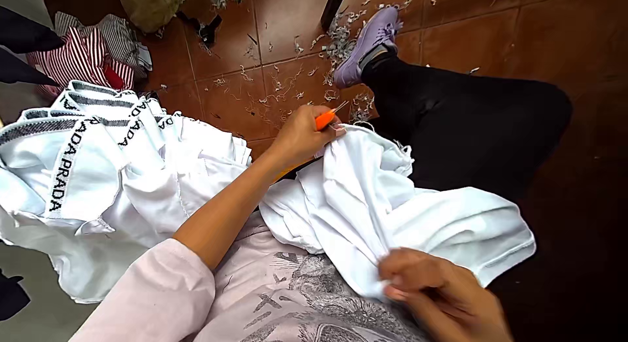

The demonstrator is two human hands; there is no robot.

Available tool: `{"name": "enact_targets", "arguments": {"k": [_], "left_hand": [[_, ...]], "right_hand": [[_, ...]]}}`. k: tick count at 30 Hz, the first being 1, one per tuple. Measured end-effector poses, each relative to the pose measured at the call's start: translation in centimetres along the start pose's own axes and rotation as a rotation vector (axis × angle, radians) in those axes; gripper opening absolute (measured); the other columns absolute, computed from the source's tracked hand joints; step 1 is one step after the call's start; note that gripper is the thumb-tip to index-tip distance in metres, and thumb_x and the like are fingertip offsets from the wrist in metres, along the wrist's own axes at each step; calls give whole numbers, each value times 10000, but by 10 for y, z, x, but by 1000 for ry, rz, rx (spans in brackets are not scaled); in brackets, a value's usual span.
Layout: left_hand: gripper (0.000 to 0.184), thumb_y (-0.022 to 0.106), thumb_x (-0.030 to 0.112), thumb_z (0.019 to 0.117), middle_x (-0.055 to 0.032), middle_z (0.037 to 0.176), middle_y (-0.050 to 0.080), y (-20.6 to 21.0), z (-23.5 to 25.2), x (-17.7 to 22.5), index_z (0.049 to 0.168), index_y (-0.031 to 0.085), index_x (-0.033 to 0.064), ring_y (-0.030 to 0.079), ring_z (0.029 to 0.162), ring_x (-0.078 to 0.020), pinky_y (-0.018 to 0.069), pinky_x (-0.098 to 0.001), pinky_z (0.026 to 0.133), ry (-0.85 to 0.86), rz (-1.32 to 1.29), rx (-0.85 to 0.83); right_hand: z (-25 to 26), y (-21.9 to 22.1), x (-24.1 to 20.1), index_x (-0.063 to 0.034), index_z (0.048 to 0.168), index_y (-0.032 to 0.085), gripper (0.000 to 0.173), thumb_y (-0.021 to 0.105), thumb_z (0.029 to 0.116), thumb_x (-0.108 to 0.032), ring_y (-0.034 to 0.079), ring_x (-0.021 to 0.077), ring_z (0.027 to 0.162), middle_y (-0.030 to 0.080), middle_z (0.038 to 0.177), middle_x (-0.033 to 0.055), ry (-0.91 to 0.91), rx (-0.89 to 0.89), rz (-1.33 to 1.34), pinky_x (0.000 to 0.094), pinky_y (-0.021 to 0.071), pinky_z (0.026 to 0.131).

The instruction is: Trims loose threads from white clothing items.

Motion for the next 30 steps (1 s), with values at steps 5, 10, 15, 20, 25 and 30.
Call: {"name": "enact_targets", "arguments": {"k": [5, 10, 15, 20, 25, 30], "left_hand": [[183, 629, 99, 973, -23, 685, 630, 12, -63, 21, 861, 672, -38, 573, 594, -25, 500, -208, 579, 107, -48, -54], [161, 604, 81, 986, 8, 801, 675, -23, -99, 2, 956, 692, -50, 582, 678, 42, 507, -157, 642, 135, 13, 151], [552, 610, 64, 945, -223, 1327, 645, -110, -92, 37, 1481, 500, -16, 681, 1070, -313, 540, -492, 884, 100, 752, 632], [554, 710, 329, 937, -172, 1097, 704, -15, -65, 63, 1325, 625, -57, 679, 952, -199, 574, -390, 850, 241, 408, 189], [99, 704, 72, 898, -118, 801, 700, 52, -52, 56, 863, 728, -18, 685, 758, -207, 556, -389, 689, 389, 306, -47], [204, 650, 135, 967, -183, 917, 724, -46, -43, 46, 1011, 731, -47, 694, 810, -264, 562, -440, 749, 227, 624, 425]], "right_hand": [[-66, -49, 19, -38, 1023, 613, 229, 573, 1045, -263, 613, 53, 693, 648, 799, 26, 547, -215, -180, 246, 528, 636], [-38, -40, -2, -12, 1037, 702, 320, 528, 1071, -279, 665, 160, 799, 705, 893, 130, 446, -153, -473, 313, 556, 738], [23, -66, -18, 82, 1224, 645, 373, 512, 1033, -209, 662, 434, 924, 655, 1119, 302, 286, 237, -965, 580, 531, 776], [70, -55, 27, -74, 1480, 536, 565, 717, 948, -138, 619, 507, 1115, 536, 1384, 297, 355, -66, -933, 664, 526, 833], [72, -61, 29, 24, 953, 747, 76, 682, 934, -10, 695, 392, 771, 694, 855, 202, 290, -39, -958, 579, 533, 655], [55, -87, 17, -29, 1019, 783, 147, 654, 951, -9, 722, 315, 899, 744, 1022, 162, 310, 118, -841, 529, 569, 791]]}}
Point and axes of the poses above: each hand's wrist, its own z-axis towards the middle knuckle, its own y-axis out of the palm, x = y × z, the point moved 8 cm from there along z, towards the middle knuckle
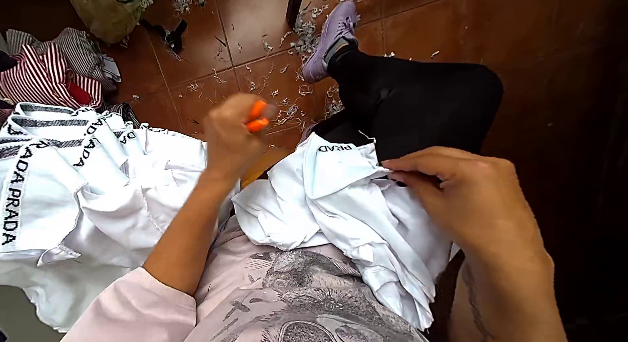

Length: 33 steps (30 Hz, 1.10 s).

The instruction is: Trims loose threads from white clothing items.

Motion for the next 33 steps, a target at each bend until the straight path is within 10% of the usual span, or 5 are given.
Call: {"name": "enact_targets", "arguments": {"k": [4, 8, 18, 29, 33], "left_hand": [[646, 695, 284, 955, -221, 1283, 630, -8, 22, 12, 1467, 465, -35, 662, 1027, -293, 556, -469, 852, -43, 14, -116], [432, 649, 414, 973, -91, 828, 650, 39, 19, 88, 1077, 648, -6, 644, 744, -208, 541, -428, 666, 279, -176, -431], [428, 576, 449, 1009, -99, 792, 668, 87, 25, 132, 904, 709, 56, 684, 775, -281, 500, -456, 630, 642, 84, -652], [413, 686, 420, 939, -79, 799, 679, 96, 13, 103, 1060, 698, 25, 667, 739, -222, 545, -454, 676, 424, -194, -717], [141, 676, 160, 921, -51, 671, 609, 95, -2, 74, 846, 688, 41, 577, 613, -168, 455, -392, 575, 245, -279, -660]], "right_hand": [[-2, -17, 12, -31, 1011, 761, 127, 664, 962, -96, 680, 169, 828, 727, 970, 125, 73, 129, 79, 347, 547, 755], [6, -24, 9, -39, 1071, 744, 154, 643, 983, -115, 675, 43, 882, 721, 1026, 76, 14, 137, 162, 186, 554, 823], [12, -34, 0, 3, 1014, 743, 146, 616, 989, -66, 653, 55, 883, 719, 979, 133, -84, 249, 64, 163, 505, 814], [30, -43, 54, -122, 1072, 647, 202, 686, 917, 1, 695, 15, 835, 709, 956, -149, 38, 498, 722, 236, 611, 788], [26, -59, 80, -97, 1100, 590, 176, 655, 947, -37, 689, 2, 848, 685, 980, -107, 189, 638, 554, 186, 599, 784]]}}
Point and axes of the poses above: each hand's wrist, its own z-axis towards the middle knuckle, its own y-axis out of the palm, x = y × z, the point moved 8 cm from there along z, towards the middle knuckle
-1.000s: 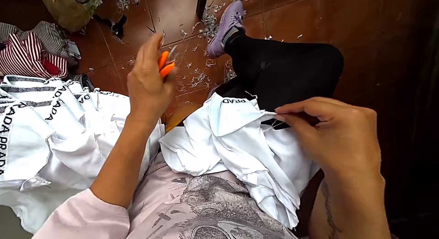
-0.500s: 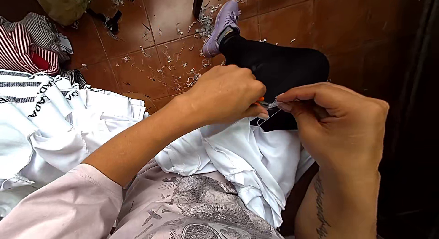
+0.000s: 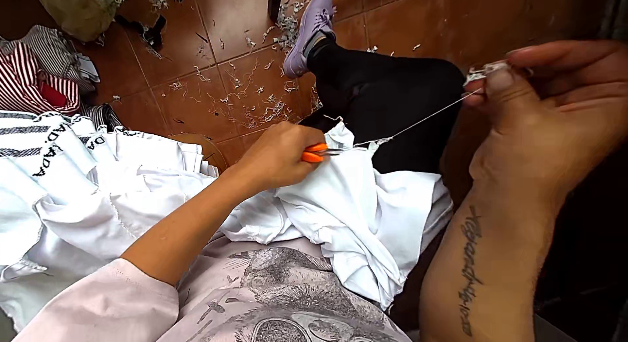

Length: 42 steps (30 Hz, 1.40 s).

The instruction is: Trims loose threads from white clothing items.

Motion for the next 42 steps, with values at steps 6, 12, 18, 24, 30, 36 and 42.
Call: {"name": "enact_targets", "arguments": {"k": [6, 12, 18, 24, 30, 36, 42], "left_hand": [[124, 674, 106, 922, -14, 661, 591, -12, -44, 10, 837, 676, 16, 516, 590, -37, 419, -208, 539, 104, -140, 233], [131, 665, 90, 918, -82, 732, 659, -18, -63, 30, 845, 694, -15, 607, 695, -105, 499, -253, 653, 221, -47, 354], [126, 685, 74, 917, -77, 728, 651, -20, -68, 24, 856, 689, -36, 581, 675, -56, 477, -200, 633, 168, -117, 422], [254, 725, 183, 896, -116, 811, 684, -20, -60, 0, 1052, 690, -15, 666, 725, -236, 559, -440, 664, -98, 155, 272], [382, 603, 359, 1008, -140, 926, 690, -38, -54, 45, 1060, 690, -9, 672, 891, -272, 547, -414, 788, 91, 335, 289], [312, 636, 326, 978, -95, 794, 660, -15, -29, 47, 987, 730, 29, 677, 720, -256, 522, -403, 585, 97, 380, 161], [291, 622, 307, 990, -84, 794, 682, -7, -22, 47, 971, 737, 41, 682, 706, -236, 507, -396, 558, 133, 324, 173]], "right_hand": [[-45, 27, -39, 20, 1458, 489, 571, 533, 1057, -384, 615, 298, 1034, 480, 1429, 314, -205, -362, -526, 392, 529, 795], [-88, 70, -47, 31, 1262, 546, 441, 683, 960, -259, 685, 315, 891, 703, 998, 167, -174, -495, -497, 472, 551, 778], [-92, 76, -39, -62, 906, 745, 200, 552, 941, -24, 704, 173, 1108, 750, 1106, 122, -202, -532, -288, 296, 549, 962], [-92, 74, -22, -30, 1074, 764, 179, 671, 923, -55, 686, 29, 991, 726, 1123, 72, -63, -470, -43, 166, 568, 874], [-94, 71, -20, 24, 1216, 702, 330, 703, 887, -6, 679, 37, 996, 686, 1242, 78, -11, -441, 130, 181, 573, 888], [-95, 69, -23, 19, 1220, 700, 330, 703, 891, -10, 671, 36, 1015, 683, 1253, 64, -58, -434, 140, 181, 562, 903], [-95, 70, -25, 27, 1206, 704, 316, 708, 893, -12, 674, 60, 1068, 688, 1248, 79, -81, -443, 143, 196, 565, 928]]}}
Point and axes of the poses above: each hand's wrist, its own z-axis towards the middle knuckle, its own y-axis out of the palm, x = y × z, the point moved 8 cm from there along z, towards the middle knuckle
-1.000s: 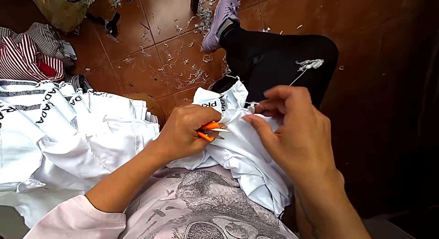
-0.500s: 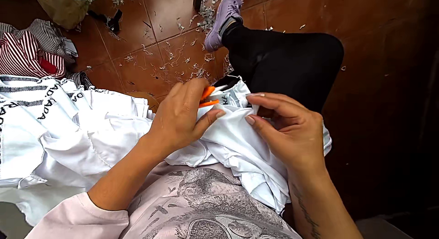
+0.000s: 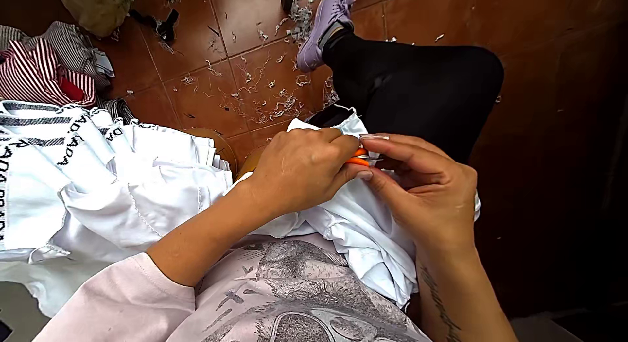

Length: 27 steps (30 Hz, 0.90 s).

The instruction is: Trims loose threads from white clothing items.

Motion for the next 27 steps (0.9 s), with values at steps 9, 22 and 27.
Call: {"name": "enact_targets", "arguments": {"k": [9, 22, 27], "left_hand": [[388, 768, 258, 903, -157, 1019, 650, -5, -24, -24, 1102, 657, -56, 647, 909, -198, 565, -332, 767, -46, -322, 247], [90, 656, 97, 912, -122, 827, 705, -5, -82, -2, 915, 702, 19, 659, 794, -228, 529, -348, 743, 82, -114, 413], [101, 611, 132, 968, -57, 831, 677, -9, -108, 23, 910, 689, 102, 609, 782, -195, 478, -344, 731, 190, -50, 243]], "right_hand": [[10, -60, 14, -42, 1467, 453, 610, 735, 935, -141, 636, 60, 1179, 589, 1403, -66, 126, 206, 53, 273, 549, 1022], [17, -16, -21, 44, 1255, 651, 388, 562, 1055, -278, 678, 208, 985, 668, 1190, 228, -32, 35, -491, 335, 563, 858], [22, 18, 22, -61, 1369, 467, 647, 712, 895, -425, 637, 126, 825, 676, 1228, 91, 251, -201, -345, 333, 508, 664]]}}
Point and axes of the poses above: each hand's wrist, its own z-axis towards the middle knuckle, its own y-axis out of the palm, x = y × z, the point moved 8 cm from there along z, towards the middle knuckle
